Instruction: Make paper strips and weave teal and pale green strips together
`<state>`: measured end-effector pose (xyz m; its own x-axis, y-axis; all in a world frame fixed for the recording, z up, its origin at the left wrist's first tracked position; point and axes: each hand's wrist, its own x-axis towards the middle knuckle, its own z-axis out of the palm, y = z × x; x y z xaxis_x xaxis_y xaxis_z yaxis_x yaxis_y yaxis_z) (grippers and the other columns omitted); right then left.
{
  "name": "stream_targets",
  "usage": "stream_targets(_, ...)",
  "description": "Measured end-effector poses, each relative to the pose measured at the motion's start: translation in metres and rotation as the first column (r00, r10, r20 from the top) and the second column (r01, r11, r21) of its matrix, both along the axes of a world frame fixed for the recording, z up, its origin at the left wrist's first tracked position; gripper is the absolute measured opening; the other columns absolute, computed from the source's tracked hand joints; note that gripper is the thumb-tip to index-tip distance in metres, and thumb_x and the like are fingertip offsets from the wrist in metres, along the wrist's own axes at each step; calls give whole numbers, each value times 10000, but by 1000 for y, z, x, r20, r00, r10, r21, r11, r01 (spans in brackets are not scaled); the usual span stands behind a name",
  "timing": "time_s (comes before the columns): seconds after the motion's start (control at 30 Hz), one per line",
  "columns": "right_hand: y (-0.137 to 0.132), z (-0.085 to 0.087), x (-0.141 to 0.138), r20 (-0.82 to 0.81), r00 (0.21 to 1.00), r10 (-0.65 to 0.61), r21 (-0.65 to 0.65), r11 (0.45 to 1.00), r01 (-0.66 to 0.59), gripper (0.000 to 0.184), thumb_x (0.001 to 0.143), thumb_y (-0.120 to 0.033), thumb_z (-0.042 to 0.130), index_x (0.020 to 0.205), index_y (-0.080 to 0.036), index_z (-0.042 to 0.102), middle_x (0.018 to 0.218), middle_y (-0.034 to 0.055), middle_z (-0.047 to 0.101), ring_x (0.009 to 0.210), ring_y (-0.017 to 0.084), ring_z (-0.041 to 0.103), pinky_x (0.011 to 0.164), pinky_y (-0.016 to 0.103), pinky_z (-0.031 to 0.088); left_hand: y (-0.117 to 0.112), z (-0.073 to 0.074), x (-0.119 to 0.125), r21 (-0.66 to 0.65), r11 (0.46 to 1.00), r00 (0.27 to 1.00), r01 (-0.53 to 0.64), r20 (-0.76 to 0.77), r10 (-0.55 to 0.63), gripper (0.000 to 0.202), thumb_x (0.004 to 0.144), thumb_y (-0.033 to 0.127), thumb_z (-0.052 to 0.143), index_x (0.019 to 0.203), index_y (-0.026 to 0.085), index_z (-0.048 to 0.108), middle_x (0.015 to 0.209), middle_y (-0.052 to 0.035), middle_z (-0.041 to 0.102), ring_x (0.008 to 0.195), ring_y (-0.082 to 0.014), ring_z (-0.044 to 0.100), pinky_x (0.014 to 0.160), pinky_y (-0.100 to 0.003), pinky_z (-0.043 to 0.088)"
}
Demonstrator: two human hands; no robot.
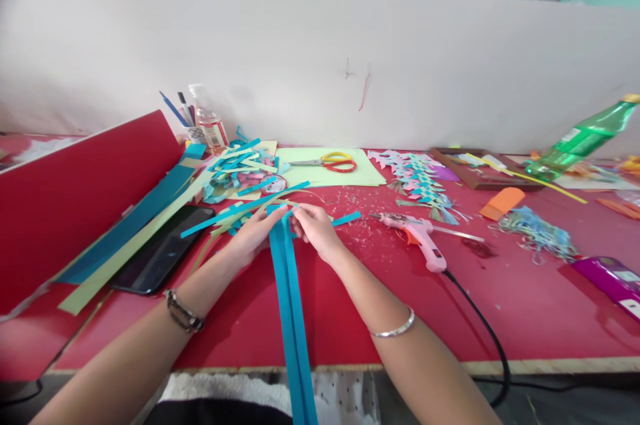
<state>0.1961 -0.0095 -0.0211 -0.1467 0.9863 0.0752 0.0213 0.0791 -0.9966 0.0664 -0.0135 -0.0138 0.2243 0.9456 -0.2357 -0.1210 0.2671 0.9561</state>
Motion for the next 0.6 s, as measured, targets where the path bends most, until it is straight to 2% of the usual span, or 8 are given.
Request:
stream_targets(0.13, 0, 3, 0, 37, 999, -14, 1, 1000, 14, 324, 756, -392, 427, 514, -177, 410, 381, -65, 385, 331, 51, 343, 311, 170, 225, -1, -1, 1, 42, 999, 998, 25, -53, -23, 339, 588, 467, 637, 719, 157, 595, 605, -1, 611, 538, -128, 558, 521, -240, 449)
stream_targets(0.3, -1, 3, 1, 90, 996, 14, 21, 1000, -16, 311, 732, -420, 476, 544, -183, 405, 389, -84, 321, 341, 47, 311, 323, 175, 205, 0, -3, 1, 161, 987, 988, -17, -146, 41, 339, 591, 465, 628, 679, 140, 588, 558, 11, 581, 484, -105, 510, 450, -204, 391)
stream_targets(0.47, -2, 2, 2, 78, 996, 50, 7, 999, -51, 282, 746, -385, 455, 551, -185, 419, 381, -79, 363, 340, 55, 341, 316, 171, 215, -1, -2, 1, 189, 982, 991, -32, -118, 55, 331, 636, 457, 592, 739, 142, 602, 590, 5, 599, 557, -141, 562, 511, -230, 431)
stream_targets(0.6, -3, 2, 1, 88, 995, 41, 6, 999, -41, 284, 744, -371, 451, 535, -182, 419, 355, -81, 365, 312, 50, 322, 309, 168, 217, -1, -2, 2, 182, 981, 993, -69, -85, 86, 321, 620, 445, 612, 706, 137, 593, 568, 10, 589, 522, -127, 545, 482, -219, 420)
